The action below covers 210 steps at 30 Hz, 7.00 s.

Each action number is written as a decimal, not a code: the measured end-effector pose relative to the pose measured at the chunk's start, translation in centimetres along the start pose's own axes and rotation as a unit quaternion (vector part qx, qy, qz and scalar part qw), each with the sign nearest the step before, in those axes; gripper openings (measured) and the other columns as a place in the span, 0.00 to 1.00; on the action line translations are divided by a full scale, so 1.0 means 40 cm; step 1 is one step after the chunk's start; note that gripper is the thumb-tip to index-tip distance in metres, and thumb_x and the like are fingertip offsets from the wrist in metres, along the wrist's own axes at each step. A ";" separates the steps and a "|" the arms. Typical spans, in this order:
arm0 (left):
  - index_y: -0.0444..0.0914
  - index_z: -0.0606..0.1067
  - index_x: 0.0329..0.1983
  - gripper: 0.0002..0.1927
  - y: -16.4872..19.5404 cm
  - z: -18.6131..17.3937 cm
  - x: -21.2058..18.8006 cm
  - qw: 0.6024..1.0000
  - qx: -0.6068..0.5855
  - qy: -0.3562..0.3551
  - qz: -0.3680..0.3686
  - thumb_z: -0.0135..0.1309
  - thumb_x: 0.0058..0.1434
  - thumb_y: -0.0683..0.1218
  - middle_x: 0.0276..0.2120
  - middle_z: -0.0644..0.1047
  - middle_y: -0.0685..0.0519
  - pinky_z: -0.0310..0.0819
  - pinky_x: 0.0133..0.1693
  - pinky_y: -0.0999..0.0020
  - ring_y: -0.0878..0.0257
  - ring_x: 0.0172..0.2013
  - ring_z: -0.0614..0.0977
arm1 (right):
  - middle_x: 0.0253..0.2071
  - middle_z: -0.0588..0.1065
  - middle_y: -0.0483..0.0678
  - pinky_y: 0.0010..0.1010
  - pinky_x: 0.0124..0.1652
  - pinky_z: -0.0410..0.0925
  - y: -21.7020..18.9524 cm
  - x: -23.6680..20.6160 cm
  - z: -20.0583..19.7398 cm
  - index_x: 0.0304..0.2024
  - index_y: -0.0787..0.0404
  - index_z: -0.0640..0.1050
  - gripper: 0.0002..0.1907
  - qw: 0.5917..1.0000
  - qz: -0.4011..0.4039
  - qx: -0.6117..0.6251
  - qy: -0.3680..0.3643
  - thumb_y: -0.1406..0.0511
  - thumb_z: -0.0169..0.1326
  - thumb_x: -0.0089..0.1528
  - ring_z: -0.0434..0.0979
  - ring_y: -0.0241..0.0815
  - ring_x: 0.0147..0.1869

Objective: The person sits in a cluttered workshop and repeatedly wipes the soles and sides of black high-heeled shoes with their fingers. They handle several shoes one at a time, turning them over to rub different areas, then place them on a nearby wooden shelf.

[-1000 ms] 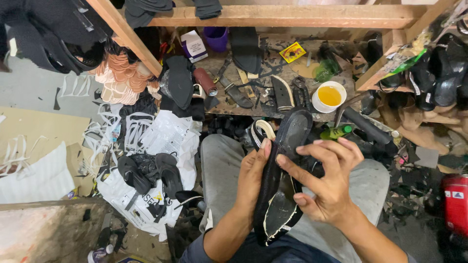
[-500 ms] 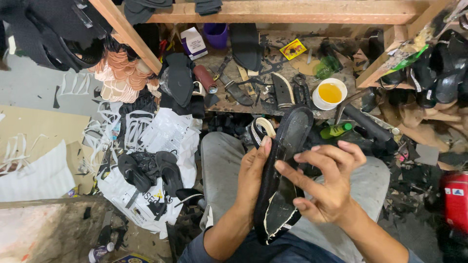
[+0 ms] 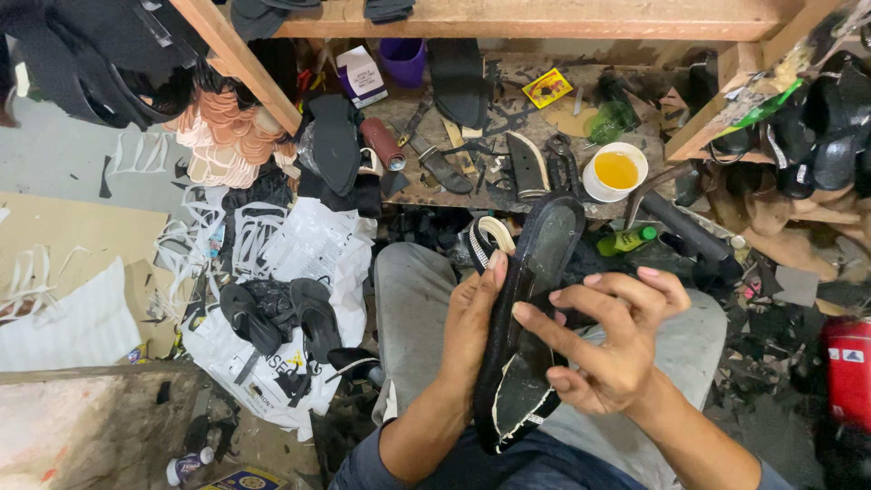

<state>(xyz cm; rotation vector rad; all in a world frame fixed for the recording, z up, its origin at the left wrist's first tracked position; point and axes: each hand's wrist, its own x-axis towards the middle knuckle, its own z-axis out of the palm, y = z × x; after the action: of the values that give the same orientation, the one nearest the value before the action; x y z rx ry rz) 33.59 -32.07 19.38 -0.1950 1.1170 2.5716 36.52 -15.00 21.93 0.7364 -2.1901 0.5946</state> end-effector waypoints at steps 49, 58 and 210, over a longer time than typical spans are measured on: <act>0.31 0.60 0.72 0.38 -0.009 -0.145 -0.073 0.948 -0.285 -0.064 -0.123 0.38 0.69 0.63 0.63 0.73 0.40 0.82 0.51 0.44 0.47 0.50 0.81 | 0.50 0.73 0.56 0.39 0.55 0.68 0.472 -0.080 0.290 0.65 0.58 0.73 0.23 0.921 0.374 0.062 -0.085 0.61 0.54 0.68 0.75 0.53 0.55; 0.32 0.70 0.63 0.36 0.003 -0.163 -0.090 0.960 -0.242 -0.077 -0.119 0.39 0.69 0.66 0.52 0.78 0.33 0.84 0.44 0.57 0.37 0.48 0.84 | 0.48 0.70 0.56 0.50 0.58 0.56 0.597 -0.080 0.323 0.45 0.50 0.87 0.25 0.914 0.232 -0.214 -0.256 0.42 0.52 0.64 0.64 0.59 0.59; 0.32 0.75 0.57 0.24 0.017 -0.011 -0.006 0.955 -0.263 -0.093 -0.103 0.43 0.77 0.56 0.46 0.81 0.47 0.79 0.48 0.66 0.59 0.43 0.84 | 0.41 0.68 0.45 0.54 0.60 0.50 -0.004 0.054 0.035 0.52 0.43 0.84 0.28 0.997 -0.001 0.070 -0.030 0.43 0.37 0.68 0.60 0.50 0.53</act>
<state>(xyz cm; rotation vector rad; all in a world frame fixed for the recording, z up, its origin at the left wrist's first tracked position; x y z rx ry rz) 33.56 -32.87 19.60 -0.1746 0.3092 2.5729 34.70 -16.63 22.75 0.8385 -2.2199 0.7396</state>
